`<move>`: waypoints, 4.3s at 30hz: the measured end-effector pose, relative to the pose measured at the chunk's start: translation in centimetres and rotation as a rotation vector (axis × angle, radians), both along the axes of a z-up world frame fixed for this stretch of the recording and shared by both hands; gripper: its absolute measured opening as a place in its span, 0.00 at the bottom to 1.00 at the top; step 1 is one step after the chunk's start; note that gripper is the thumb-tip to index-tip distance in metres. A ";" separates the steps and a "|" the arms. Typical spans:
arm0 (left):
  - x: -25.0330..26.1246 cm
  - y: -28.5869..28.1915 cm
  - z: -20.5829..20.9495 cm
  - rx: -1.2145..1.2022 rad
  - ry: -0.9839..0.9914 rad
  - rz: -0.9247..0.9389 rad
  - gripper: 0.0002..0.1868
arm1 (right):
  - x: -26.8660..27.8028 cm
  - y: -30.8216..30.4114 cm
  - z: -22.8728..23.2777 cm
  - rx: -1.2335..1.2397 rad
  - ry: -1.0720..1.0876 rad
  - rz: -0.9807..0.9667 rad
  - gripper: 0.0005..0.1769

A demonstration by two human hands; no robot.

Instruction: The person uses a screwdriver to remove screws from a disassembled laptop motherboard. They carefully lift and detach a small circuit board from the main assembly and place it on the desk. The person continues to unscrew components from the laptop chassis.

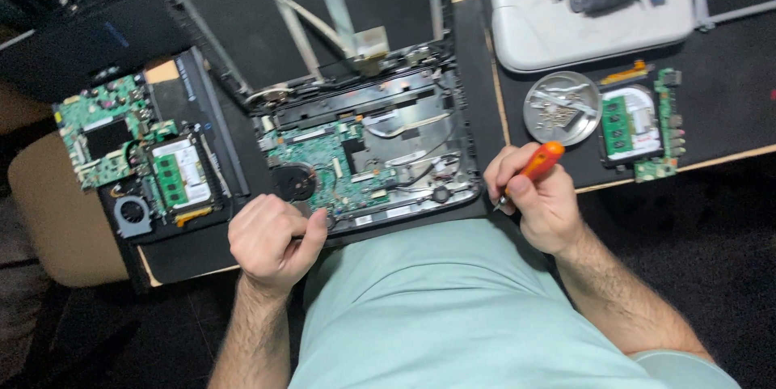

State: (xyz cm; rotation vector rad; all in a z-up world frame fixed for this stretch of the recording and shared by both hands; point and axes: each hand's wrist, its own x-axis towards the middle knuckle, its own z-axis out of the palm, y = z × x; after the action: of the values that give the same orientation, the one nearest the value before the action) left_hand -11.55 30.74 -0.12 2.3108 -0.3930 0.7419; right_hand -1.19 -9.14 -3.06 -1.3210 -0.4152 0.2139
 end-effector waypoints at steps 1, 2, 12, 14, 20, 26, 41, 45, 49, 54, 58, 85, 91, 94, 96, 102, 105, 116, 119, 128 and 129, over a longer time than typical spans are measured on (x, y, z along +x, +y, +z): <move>-0.8 0.6 -0.6 0.000 0.001 0.011 0.22 | 0.1 0.4 -0.1 0.000 0.001 0.011 0.18; -1.5 1.2 -1.2 0.016 -0.044 0.025 0.23 | 0.1 0.8 -0.3 -0.013 -0.028 -0.045 0.14; -0.7 0.1 0.7 0.052 -0.085 0.044 0.15 | -1.1 4.6 2.3 -0.189 -0.039 -0.066 0.20; 0.5 -1.2 1.4 0.101 -0.043 0.069 0.11 | -1.2 6.4 3.0 -0.220 -0.081 -0.047 0.27; 2.7 -3.5 1.2 0.206 0.068 0.062 0.09 | -1.1 9.6 3.9 -0.321 -0.177 0.004 0.30; 2.9 -3.6 0.9 0.196 0.129 0.003 0.09 | -0.8 9.4 3.0 -0.423 -0.305 0.065 0.18; 3.0 -3.6 1.2 0.191 0.193 -0.018 0.07 | -0.8 9.4 3.2 -0.471 -0.342 0.083 0.15; 3.1 -3.6 1.1 0.187 0.201 -0.020 0.08 | -0.9 9.5 3.2 -0.486 -0.370 0.089 0.15; 3.0 -3.6 0.9 0.191 0.210 -0.017 0.08 | -1.2 9.5 2.9 -0.497 -0.402 0.087 0.15; 3.0 -3.7 0.7 0.199 0.222 -0.032 0.09 | -1.5 9.2 2.3 -0.464 -0.470 0.097 0.15; 3.0 -3.7 0.8 0.205 0.218 -0.028 0.09 | -1.6 9.3 2.2 -0.479 -0.496 0.087 0.15; 3.8 -5.0 2.6 -0.008 0.221 0.084 0.04 | -1.8 6.7 2.8 -0.016 -0.289 -0.040 0.10; 3.8 -6.4 5.3 -0.113 0.047 -0.035 0.04 | -0.9 5.8 6.1 -0.408 -0.599 -0.154 0.17; 3.8 -7.4 5.5 -0.101 -0.014 -0.116 0.04 | -0.6 5.6 7.1 -0.448 -0.833 -0.252 0.11; 3.9 -7.6 5.4 -0.065 -0.011 -0.152 0.04 | -0.6 5.4 7.3 -0.459 -0.837 -0.281 0.08; 4.6 -9.4 5.4 -0.056 -0.037 -0.228 0.04 | -0.7 3.8 7.1 -0.450 -0.898 -0.284 0.05; 5.2 -10.1 5.2 -0.041 -0.042 -0.251 0.03 | -0.9 2.3 6.6 -0.474 -0.930 -0.287 0.06; 5.5 -8.3 4.9 0.183 0.019 -0.250 0.18 | 0.4 -9.9 7.4 -0.933 -0.887 -0.296 0.05; 4.6 -7.2 4.7 0.244 0.031 -0.187 0.11 | 1.2 -13.1 6.6 -1.070 -0.840 -0.375 0.06; 0.0 -0.9 0.0 0.372 -0.030 0.133 0.09 | 3.2 -15.9 4.7 -1.214 -0.726 -0.524 0.07; -0.6 -0.3 -0.5 0.343 -0.058 0.187 0.11 | 3.2 -16.1 4.4 -1.233 -0.714 -0.543 0.07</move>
State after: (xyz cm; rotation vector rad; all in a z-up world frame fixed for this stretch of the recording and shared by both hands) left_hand -12.12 30.42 -0.64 2.6808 -0.3557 0.8910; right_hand 2.06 -25.23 1.32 -2.6772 -0.5133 -0.5854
